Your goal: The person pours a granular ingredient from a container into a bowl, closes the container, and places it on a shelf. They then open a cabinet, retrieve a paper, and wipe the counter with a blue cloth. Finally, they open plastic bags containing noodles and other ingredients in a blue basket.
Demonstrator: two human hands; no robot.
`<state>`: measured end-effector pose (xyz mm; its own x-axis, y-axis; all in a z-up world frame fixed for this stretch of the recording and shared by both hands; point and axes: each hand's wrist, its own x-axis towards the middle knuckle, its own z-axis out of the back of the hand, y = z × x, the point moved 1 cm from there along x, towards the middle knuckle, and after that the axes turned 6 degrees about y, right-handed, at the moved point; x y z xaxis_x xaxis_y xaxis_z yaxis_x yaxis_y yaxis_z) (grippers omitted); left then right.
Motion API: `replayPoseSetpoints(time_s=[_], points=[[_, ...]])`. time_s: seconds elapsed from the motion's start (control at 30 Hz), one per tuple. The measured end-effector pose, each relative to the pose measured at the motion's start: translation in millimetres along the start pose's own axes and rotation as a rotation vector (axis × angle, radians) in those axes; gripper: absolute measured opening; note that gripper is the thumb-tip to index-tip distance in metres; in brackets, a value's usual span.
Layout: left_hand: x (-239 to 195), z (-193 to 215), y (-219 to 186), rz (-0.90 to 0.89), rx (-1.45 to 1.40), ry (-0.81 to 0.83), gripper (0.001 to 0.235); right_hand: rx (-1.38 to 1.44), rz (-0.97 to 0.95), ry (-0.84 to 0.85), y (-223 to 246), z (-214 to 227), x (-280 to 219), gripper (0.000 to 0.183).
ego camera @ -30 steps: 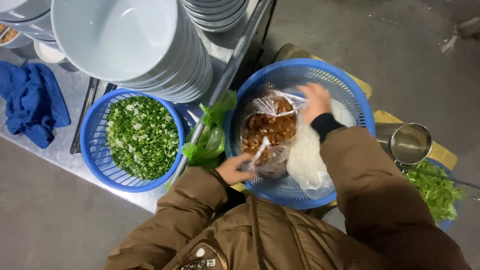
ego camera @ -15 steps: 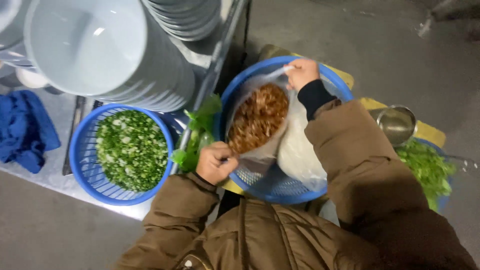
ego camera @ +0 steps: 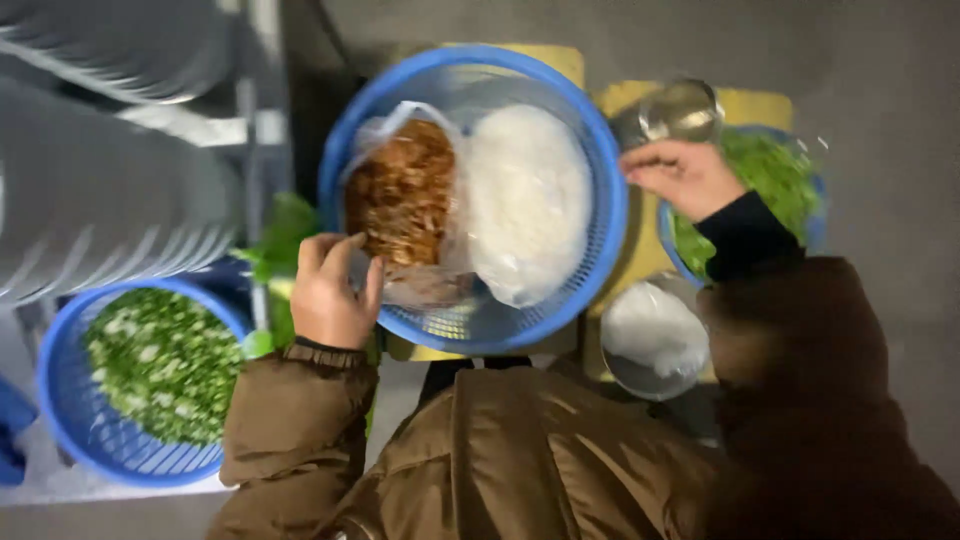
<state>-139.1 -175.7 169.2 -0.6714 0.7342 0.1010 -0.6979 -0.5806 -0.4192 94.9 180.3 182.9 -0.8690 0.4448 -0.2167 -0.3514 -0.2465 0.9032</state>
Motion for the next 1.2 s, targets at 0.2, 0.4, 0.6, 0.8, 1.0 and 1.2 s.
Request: replayPoseSetpoints(time_s=[0.2, 0.4, 0.6, 0.8, 1.0, 1.2], points=[[6.3, -77.3, -94.1, -0.539, -0.179, 0.136, 0.05, 0.073, -0.561, -0.124, -128.3, -2.5, -124.7, 0.02], [-59.9, -162.7, -94.8, -0.46, -0.171, 1.058, 0.04, -0.412, -1.202, -0.22, -333.8, -21.6, -241.6, 0.065], [-39.7, -145.8, -89.4, -0.391, -0.011, 0.736, 0.035, -0.17, -1.297, -0.228, -299.1, -59.7, -246.4, 0.11], [-37.2, -134.5, -109.3, -0.337, -0.221, 0.778, 0.034, -0.27, -1.179, -0.282, -321.9, -47.9, -255.8, 0.025], [-37.3, -123.6, -121.7, -0.314, -0.277, 0.752, 0.034, 0.239, -1.021, -0.404, -240.3, -21.9, -254.0, 0.04], [-51.9, -114.6, -120.2, -0.267, -0.269, 0.757, 0.032, -0.204, -1.0, 0.029, -250.1, -41.5, -230.6, 0.07]])
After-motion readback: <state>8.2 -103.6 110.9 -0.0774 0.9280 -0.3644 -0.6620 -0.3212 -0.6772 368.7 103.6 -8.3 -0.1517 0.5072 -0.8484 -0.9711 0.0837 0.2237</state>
